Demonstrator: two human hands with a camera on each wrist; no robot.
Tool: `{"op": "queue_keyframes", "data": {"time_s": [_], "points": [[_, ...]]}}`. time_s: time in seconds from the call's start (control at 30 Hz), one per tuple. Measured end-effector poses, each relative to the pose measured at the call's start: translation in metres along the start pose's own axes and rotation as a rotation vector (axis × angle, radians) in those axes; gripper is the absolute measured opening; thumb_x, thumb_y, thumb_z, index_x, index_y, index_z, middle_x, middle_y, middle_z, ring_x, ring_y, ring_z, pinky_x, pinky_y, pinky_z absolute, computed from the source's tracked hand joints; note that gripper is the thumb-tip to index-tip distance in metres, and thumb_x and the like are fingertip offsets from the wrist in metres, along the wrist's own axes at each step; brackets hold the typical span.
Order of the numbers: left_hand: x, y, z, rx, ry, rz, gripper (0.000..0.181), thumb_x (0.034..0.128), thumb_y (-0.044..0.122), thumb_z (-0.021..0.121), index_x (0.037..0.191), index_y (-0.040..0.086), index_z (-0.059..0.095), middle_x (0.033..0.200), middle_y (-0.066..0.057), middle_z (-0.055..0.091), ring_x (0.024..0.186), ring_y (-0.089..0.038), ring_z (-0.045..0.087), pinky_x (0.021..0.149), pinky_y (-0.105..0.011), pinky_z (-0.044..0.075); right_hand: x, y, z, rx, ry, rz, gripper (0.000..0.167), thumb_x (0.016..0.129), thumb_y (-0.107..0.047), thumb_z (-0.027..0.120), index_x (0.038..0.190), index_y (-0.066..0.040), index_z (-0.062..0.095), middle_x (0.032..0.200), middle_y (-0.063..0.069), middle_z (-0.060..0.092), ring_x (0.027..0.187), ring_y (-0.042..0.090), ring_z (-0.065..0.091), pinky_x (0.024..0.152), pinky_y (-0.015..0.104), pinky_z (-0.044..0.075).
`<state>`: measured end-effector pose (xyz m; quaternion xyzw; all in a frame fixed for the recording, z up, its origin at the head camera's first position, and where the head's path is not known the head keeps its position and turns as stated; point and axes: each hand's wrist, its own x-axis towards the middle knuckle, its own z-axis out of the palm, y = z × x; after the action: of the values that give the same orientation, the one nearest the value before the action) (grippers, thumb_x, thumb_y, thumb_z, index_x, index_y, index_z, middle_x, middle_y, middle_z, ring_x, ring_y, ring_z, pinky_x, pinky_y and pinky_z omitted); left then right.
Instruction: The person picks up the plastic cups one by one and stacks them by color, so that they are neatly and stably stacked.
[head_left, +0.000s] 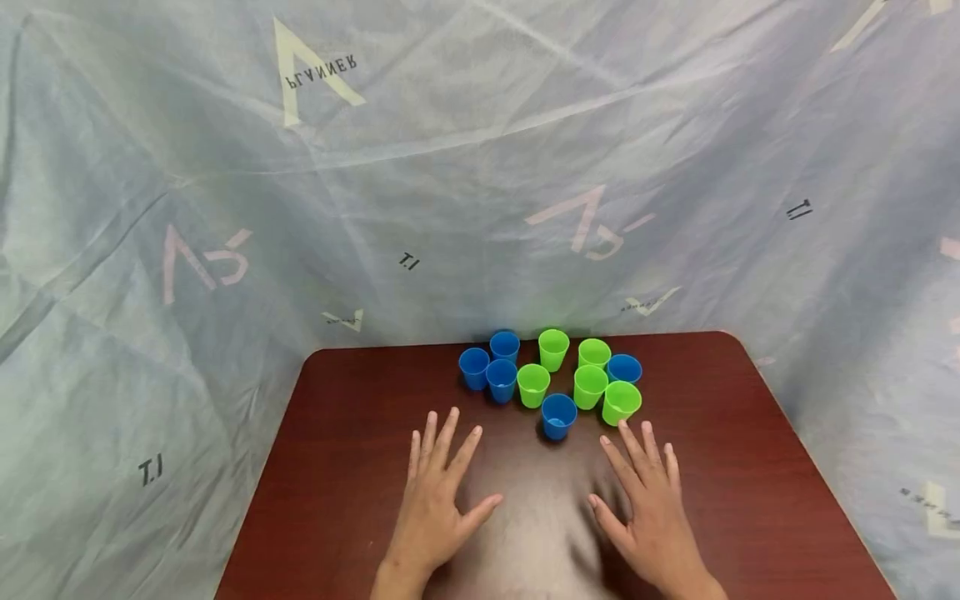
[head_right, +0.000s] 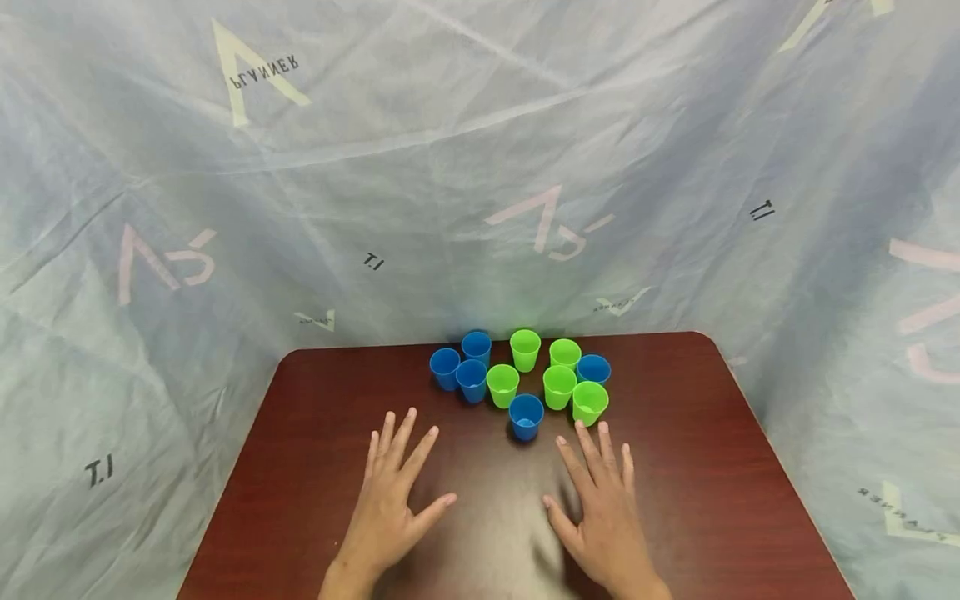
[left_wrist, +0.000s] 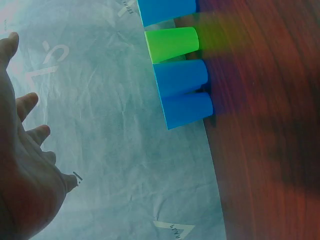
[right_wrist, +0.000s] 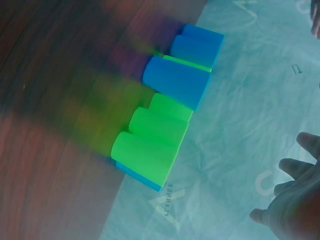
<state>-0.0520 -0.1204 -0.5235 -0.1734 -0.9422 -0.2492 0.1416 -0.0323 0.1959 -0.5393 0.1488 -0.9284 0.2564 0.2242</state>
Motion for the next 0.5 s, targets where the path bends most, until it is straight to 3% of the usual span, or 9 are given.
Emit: {"op": "queue_keyframes", "data": {"time_s": [0.23,0.37,0.5], "points": [[-0.011,0.003,0.002,-0.012,0.021,-0.011,0.093,0.0866,0.053,0.083,0.164,0.039,0.034,0.177,-0.001,0.024,0.164,-0.039,0.021,0.122,-0.073,0.025,-0.012,-0.007,0.004,0.01,0.014,0.03,0.083,0.083,-0.03,0.083,0.158,-0.019,0.05,0.171,0.014,0.038,0.165,0.041,0.017,0.133,0.06,0.002],[-0.017,0.003,0.003,-0.029,0.008,-0.033,0.091,0.0876,0.051,0.083,0.164,0.038,0.036,0.175,-0.004,0.031,0.163,-0.039,0.023,0.123,-0.072,0.025,-0.014,-0.01,0.006,0.002,0.017,0.037,0.082,0.083,-0.029,0.083,0.158,-0.019,0.05,0.169,0.017,0.041,0.162,0.046,0.022,0.134,0.056,0.001],[-0.022,0.004,0.001,-0.062,-0.021,-0.066,0.087,0.0901,0.05,0.081,0.164,0.038,0.036,0.172,-0.001,0.037,0.163,-0.035,0.026,0.124,-0.07,0.027,-0.016,-0.013,0.009,0.008,0.012,0.041,0.081,0.084,-0.028,0.084,0.157,-0.019,0.051,0.168,0.016,0.041,0.164,0.042,0.02,0.134,0.054,0.0]]}}
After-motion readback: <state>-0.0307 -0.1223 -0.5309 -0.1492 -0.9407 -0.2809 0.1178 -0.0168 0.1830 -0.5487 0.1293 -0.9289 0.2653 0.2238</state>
